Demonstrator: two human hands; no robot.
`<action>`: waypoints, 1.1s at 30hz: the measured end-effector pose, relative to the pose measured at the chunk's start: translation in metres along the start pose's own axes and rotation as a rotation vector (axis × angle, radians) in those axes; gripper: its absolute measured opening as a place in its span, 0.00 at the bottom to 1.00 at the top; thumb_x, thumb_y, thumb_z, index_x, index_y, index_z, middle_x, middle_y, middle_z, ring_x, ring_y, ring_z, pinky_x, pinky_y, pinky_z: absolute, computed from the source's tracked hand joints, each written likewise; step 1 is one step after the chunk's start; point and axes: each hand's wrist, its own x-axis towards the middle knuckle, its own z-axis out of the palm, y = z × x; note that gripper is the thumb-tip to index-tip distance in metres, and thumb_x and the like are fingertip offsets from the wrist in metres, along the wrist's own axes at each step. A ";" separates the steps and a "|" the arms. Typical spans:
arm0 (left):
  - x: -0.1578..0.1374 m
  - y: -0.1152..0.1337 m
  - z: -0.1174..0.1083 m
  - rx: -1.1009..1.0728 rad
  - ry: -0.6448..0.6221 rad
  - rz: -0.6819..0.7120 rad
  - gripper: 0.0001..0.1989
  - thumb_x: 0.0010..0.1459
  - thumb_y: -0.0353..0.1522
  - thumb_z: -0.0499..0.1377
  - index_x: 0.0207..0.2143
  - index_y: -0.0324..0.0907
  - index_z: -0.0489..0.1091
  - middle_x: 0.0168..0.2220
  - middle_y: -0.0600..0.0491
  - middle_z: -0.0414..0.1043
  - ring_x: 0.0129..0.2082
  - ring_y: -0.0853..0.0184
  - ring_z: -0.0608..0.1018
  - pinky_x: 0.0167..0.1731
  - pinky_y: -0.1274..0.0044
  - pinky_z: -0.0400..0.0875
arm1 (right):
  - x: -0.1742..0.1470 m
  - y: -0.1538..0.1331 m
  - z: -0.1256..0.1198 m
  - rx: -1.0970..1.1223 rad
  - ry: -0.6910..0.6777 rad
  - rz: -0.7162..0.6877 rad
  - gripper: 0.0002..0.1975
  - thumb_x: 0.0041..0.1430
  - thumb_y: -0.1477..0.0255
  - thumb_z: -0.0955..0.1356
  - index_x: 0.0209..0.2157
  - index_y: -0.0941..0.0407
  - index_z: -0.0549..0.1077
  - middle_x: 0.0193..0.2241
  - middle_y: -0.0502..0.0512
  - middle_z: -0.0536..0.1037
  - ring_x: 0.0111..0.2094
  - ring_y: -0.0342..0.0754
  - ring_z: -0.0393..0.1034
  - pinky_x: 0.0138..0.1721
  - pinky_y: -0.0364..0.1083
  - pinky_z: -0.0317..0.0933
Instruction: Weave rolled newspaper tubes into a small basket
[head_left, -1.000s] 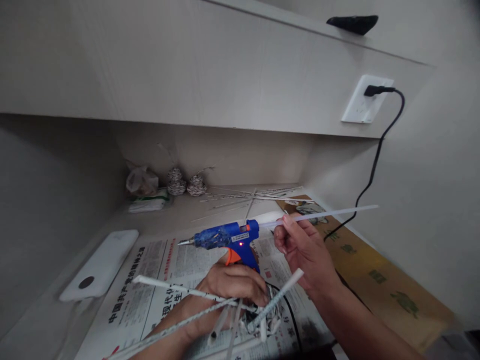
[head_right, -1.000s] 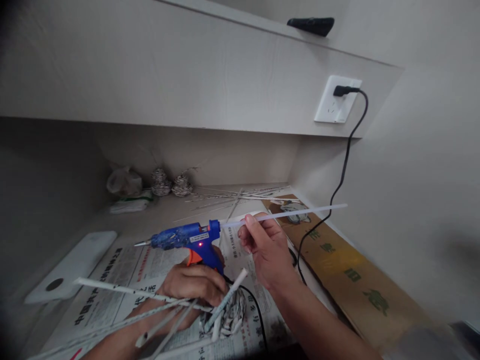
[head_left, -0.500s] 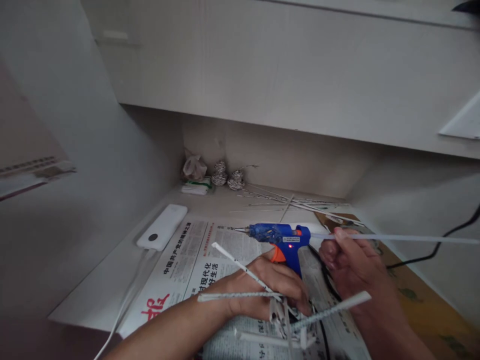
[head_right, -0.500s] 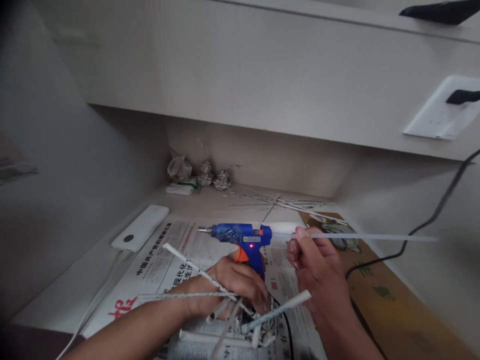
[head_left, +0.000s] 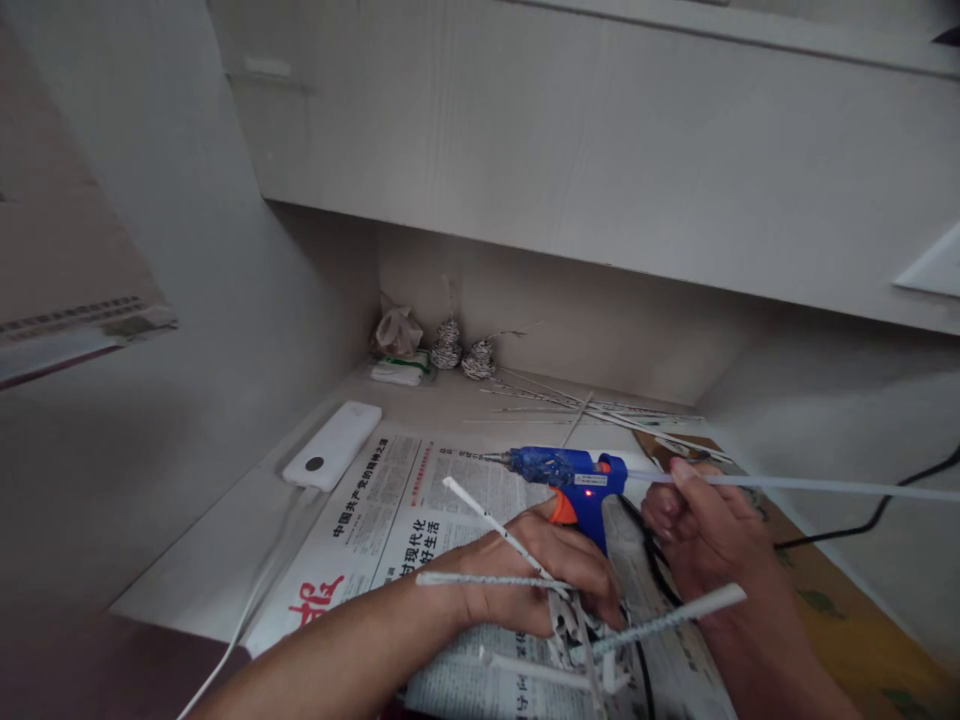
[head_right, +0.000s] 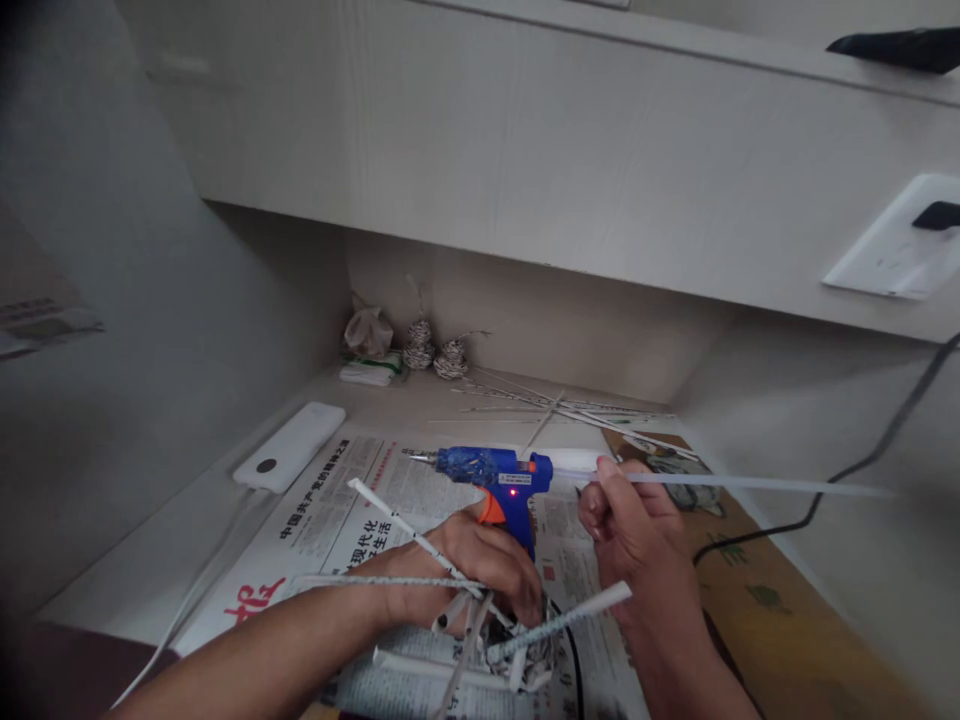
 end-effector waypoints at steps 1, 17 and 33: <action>0.001 0.001 -0.001 -0.011 0.001 0.006 0.25 0.62 0.45 0.51 0.36 0.31 0.76 0.37 0.38 0.77 0.42 0.61 0.78 0.47 0.74 0.72 | 0.001 0.001 0.000 -0.001 -0.001 0.005 0.16 0.46 0.66 0.75 0.23 0.55 0.64 0.14 0.43 0.63 0.17 0.37 0.55 0.16 0.37 0.50; 0.007 0.010 -0.002 -0.020 0.039 0.008 0.29 0.60 0.50 0.49 0.31 0.34 0.75 0.34 0.38 0.78 0.39 0.60 0.79 0.43 0.73 0.74 | 0.002 0.005 0.000 -0.010 0.001 0.015 0.18 0.49 0.68 0.74 0.22 0.55 0.61 0.14 0.42 0.61 0.16 0.36 0.54 0.16 0.37 0.48; 0.004 0.001 -0.001 0.021 0.037 0.039 0.07 0.56 0.30 0.58 0.32 0.35 0.74 0.35 0.42 0.78 0.41 0.62 0.79 0.44 0.75 0.73 | 0.004 0.004 0.006 0.002 0.009 0.052 0.20 0.44 0.67 0.75 0.20 0.55 0.59 0.13 0.41 0.59 0.15 0.35 0.51 0.14 0.36 0.46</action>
